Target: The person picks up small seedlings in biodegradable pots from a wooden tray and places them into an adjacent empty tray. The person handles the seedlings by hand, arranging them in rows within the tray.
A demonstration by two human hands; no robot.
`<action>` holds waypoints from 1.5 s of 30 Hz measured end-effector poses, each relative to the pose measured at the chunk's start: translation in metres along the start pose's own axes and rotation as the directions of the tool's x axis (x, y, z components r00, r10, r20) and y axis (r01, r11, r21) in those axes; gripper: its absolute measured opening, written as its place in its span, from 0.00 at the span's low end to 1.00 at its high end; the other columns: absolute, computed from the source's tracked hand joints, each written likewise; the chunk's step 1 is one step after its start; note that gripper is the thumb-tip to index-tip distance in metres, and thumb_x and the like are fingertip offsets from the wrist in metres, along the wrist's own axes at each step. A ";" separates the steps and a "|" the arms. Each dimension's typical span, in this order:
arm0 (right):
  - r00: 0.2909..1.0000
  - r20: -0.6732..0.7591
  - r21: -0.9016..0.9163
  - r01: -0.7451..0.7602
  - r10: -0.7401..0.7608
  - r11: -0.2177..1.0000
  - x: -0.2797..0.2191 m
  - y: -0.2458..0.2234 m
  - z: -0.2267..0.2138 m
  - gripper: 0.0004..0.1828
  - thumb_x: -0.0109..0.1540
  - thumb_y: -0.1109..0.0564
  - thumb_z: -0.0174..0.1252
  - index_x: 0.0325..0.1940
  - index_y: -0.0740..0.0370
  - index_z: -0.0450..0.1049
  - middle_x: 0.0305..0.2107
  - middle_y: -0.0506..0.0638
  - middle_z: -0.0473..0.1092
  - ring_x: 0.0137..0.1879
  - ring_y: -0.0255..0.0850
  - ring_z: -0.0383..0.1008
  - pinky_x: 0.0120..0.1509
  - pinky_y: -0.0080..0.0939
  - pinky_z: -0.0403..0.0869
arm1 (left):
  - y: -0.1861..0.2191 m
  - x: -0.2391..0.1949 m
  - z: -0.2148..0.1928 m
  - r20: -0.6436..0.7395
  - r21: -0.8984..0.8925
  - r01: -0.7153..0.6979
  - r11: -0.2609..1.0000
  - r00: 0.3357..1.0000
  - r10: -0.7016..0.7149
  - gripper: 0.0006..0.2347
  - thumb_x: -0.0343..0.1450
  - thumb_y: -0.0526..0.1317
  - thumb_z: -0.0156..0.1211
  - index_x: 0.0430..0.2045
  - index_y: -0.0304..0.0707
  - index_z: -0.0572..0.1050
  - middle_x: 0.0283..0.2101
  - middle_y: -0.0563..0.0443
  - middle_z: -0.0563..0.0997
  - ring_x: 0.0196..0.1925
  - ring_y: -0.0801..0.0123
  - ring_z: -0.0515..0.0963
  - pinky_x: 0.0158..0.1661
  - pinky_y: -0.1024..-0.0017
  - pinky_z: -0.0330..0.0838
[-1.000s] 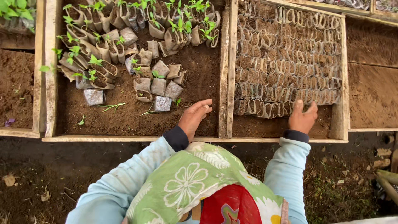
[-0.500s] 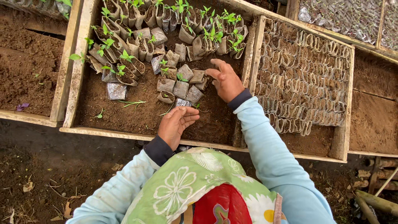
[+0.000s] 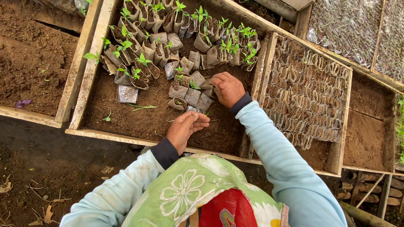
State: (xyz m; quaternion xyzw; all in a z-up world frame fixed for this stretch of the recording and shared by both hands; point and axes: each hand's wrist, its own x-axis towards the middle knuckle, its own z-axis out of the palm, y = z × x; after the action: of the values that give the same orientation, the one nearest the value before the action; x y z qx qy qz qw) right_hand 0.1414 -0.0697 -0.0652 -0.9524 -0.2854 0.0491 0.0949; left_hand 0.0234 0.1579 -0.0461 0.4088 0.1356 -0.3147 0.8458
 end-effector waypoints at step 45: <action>0.995 -0.073 0.436 -0.033 0.072 0.899 0.072 -0.136 -0.081 0.05 0.65 0.58 0.57 0.45 0.56 0.70 0.36 0.56 0.70 0.42 0.59 0.79 0.40 0.60 0.81 | 0.073 0.046 -0.047 -0.158 -0.834 -0.106 0.542 0.986 -0.049 0.22 0.72 0.40 0.48 0.62 0.35 0.67 0.61 0.34 0.74 0.54 0.54 0.78 0.52 0.64 0.77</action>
State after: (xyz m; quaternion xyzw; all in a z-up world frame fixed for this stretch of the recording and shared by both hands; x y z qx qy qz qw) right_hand 0.1404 0.0695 0.0392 -0.9160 -0.2370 0.0722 0.3157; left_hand 0.1069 0.2092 -0.0539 -0.0195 0.3311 -0.1632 0.9292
